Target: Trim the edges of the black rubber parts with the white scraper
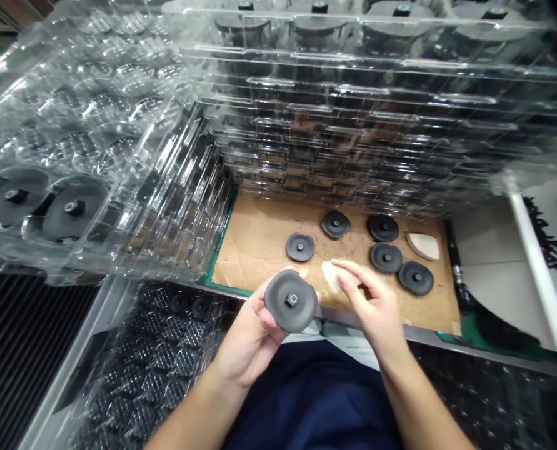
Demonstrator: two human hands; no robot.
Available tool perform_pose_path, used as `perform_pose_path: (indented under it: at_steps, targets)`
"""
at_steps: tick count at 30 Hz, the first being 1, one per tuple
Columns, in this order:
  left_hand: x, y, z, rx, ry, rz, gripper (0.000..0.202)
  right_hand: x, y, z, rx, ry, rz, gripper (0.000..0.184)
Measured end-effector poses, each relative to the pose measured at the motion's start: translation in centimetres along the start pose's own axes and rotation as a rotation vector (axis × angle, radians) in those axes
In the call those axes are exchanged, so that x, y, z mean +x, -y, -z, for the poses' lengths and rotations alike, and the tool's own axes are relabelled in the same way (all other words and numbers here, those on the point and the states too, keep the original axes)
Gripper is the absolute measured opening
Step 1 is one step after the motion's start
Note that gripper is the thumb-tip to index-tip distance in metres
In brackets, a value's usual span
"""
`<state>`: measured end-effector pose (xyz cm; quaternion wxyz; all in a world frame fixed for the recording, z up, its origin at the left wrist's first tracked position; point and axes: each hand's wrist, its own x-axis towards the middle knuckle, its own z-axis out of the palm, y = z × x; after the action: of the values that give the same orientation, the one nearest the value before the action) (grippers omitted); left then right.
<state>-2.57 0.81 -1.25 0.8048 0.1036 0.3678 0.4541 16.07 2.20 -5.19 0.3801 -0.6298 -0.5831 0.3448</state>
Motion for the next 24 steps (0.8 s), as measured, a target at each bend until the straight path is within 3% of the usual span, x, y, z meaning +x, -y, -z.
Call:
perform_pose_path:
  at_steps: [3,5,8,10,12,14,16,17,20,21,24]
  targets:
    - [0.1,0.0,-0.1,-0.002,0.018,0.003,0.059,-1.0,-2.7,-0.3,-0.034,0.069,-0.026,0.020]
    - [0.3,0.1,-0.4,0.009,0.026,0.003,0.056,-1.1,-2.2,0.1,-0.042,0.075,-0.044,0.019]
    - [0.4,0.2,-1.2,0.018,0.015,0.000,0.052,-0.7,2.2,0.9,-0.032,-0.038,-0.010,0.023]
    - [0.4,0.4,-1.5,0.014,0.022,0.009,0.050,-0.5,6.0,1.2,-0.018,-0.095,0.169,0.025]
    - [0.4,0.5,-1.5,0.020,0.020,0.039,0.049,-0.6,8.9,1.4,-0.030,0.043,0.376,0.026]
    - [0.3,0.6,-1.4,0.036,-0.014,0.050,0.050,-0.6,10.2,1.6,-0.043,0.273,0.428,0.023]
    - [0.3,0.7,-1.5,0.048,-0.041,0.029,0.049,-0.5,10.3,1.5,-0.063,0.414,0.385,0.021]
    - [0.4,0.8,-1.7,0.049,-0.036,0.022,0.048,-0.3,10.2,1.4,-0.078,0.393,0.372,0.021]
    - [0.5,1.0,-2.4,0.053,0.009,0.042,0.043,-0.2,9.9,1.1,-0.125,0.123,0.440,0.025]
    - [0.5,0.9,-2.5,0.056,0.019,0.030,0.044,-0.3,9.8,1.1,-0.111,0.098,0.472,0.027]
    - [0.6,0.4,-2.5,0.060,0.042,-0.030,0.050,-1.0,9.5,2.1,-0.064,0.290,0.513,0.023]
